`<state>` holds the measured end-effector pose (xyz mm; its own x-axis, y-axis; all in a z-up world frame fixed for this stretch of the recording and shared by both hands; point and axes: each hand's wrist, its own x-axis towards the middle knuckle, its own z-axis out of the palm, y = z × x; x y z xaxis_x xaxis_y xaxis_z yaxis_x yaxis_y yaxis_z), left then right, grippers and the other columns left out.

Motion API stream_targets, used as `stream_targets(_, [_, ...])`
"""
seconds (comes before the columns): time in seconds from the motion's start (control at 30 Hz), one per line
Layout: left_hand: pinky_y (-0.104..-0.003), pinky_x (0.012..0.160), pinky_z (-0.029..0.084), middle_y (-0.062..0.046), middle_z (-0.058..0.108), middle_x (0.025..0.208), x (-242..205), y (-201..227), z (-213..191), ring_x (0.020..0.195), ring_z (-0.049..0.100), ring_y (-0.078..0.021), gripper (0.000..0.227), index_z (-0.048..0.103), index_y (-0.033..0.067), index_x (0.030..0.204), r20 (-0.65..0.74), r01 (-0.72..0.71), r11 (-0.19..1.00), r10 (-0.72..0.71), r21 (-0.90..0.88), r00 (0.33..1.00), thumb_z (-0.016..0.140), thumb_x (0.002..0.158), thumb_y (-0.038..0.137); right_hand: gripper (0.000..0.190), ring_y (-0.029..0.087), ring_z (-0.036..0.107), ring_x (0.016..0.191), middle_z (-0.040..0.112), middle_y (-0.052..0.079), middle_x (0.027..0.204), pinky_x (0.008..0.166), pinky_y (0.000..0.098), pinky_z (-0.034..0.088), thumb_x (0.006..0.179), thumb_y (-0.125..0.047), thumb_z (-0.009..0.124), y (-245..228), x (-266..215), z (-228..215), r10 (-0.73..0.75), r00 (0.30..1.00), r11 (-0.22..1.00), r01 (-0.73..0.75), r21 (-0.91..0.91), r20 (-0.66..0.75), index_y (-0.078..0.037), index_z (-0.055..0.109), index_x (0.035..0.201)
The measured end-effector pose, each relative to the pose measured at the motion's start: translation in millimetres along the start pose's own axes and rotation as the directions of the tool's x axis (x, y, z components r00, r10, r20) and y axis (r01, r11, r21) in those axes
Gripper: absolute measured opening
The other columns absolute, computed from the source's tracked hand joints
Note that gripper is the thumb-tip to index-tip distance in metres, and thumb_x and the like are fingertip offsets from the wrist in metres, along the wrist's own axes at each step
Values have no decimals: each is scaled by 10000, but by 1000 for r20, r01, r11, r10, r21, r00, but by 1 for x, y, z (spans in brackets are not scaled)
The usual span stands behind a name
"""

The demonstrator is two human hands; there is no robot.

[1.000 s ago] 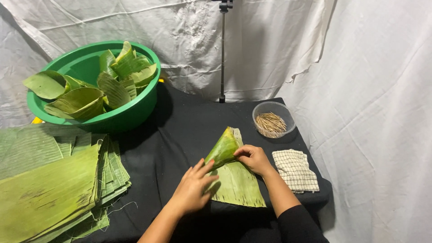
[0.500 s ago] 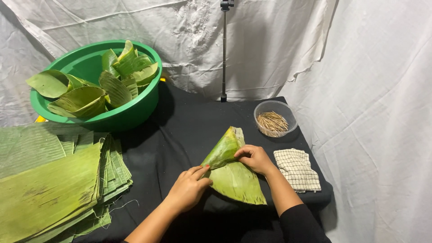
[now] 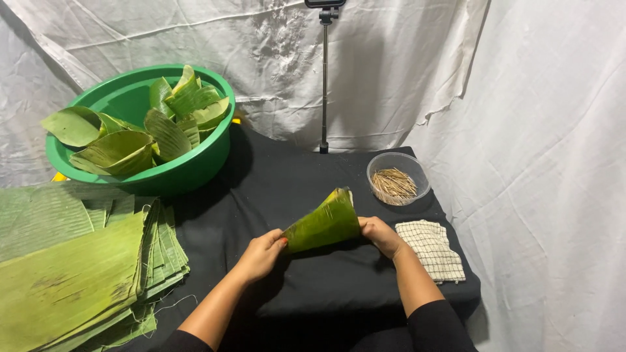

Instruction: Cleaning banana leaves with a cloth and stacking them

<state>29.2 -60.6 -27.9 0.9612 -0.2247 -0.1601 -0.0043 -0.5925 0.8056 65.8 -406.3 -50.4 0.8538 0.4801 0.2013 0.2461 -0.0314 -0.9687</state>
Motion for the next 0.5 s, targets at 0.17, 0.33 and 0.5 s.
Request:
stream_targets(0.17, [-457, 862, 556, -153, 776, 951, 3, 20, -3, 1034, 721, -319, 221, 761, 176, 1021, -69, 109, 993, -112, -53, 991, 594, 962, 308, 124, 152, 640, 810, 720, 33, 816, 769, 329, 529, 786, -122, 891, 9, -3, 11, 150, 971, 986, -161, -42, -184, -12, 836, 801])
stream_targets(0.33, [-426, 848, 567, -121, 781, 928, 24, 17, 3, 1043, 727, -336, 252, 778, 186, 942, -136, 246, 968, -238, 45, 962, 608, 932, 372, 133, 103, 654, 731, 740, -11, 742, 655, 254, 510, 768, -166, 917, 1, -2, 18, 234, 920, 961, -267, -68, -313, -66, 847, 821])
stream_targets(0.5, [-456, 874, 564, -178, 759, 957, 31, 23, 3, 1072, 712, -390, 271, 770, 136, 952, -129, 261, 960, -247, 99, 960, 573, 930, 321, 689, 95, 551, 643, 665, -16, 686, 609, 205, 408, 739, -161, 948, -23, 6, 26, 226, 912, 957, -273, -95, -343, -85, 590, 1322])
